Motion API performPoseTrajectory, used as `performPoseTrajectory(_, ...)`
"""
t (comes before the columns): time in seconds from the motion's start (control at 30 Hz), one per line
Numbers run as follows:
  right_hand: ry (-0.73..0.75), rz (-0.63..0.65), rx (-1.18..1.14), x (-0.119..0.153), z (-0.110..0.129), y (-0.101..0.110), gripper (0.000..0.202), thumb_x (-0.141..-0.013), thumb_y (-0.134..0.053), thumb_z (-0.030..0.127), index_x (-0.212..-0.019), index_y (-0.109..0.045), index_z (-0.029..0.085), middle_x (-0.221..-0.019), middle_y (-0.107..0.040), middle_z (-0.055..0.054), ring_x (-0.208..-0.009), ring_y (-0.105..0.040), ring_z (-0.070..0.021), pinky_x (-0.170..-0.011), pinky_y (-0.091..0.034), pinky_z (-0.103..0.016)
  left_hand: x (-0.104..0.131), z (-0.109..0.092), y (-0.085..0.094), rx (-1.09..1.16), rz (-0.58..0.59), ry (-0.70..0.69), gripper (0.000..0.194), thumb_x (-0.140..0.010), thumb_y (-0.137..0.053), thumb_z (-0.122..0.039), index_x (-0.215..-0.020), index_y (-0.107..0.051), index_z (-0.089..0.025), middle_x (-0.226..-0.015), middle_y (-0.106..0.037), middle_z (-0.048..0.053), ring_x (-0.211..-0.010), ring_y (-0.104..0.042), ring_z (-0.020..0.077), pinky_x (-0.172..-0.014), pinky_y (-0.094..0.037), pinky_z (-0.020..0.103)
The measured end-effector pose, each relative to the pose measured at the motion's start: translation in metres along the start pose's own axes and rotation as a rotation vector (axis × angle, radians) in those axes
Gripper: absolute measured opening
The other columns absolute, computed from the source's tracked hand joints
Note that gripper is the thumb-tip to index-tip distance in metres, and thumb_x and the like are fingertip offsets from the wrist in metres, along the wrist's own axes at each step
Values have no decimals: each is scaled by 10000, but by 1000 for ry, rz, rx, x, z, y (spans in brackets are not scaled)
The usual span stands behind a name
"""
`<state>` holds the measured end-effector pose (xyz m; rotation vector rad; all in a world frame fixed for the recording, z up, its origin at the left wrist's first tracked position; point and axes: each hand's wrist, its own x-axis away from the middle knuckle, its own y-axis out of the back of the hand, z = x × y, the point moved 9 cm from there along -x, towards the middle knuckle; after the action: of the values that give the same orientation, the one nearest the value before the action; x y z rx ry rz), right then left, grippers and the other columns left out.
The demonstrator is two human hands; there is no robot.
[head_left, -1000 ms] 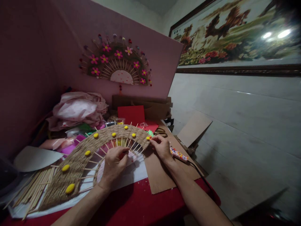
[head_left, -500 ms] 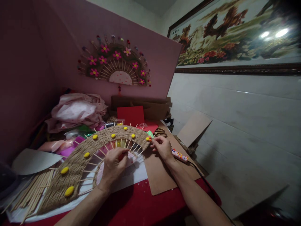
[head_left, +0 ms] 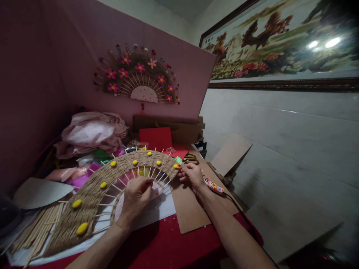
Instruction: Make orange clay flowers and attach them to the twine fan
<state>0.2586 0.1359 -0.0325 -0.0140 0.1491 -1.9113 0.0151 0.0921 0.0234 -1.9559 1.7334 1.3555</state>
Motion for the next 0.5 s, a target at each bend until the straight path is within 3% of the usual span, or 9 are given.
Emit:
performPoseTrajectory(0.37,-48,9,-62,-1,-1,-6,353,-592,-781,391,-684,-548,142,-600,-634,-5,-465,-605,-97,-344,-460,-153,-1,-3,1,-7,-15,4,158,-728,-528,-189,-741,-683,-212,-720,-713,11,-685,-645,176,-657,-491,327)
performPoseTrajectory(0.5,-37,11,-54,-2,0,-7,347,-596,-763,405,-679,-556,139,-593,-620,2,-396,-539,-65,-275,-351,-124,-2,-3,2,-12,-19,-2,154,-733,-527,-198,-738,-681,-211,-701,-708,7,-675,-646,174,-656,-491,325)
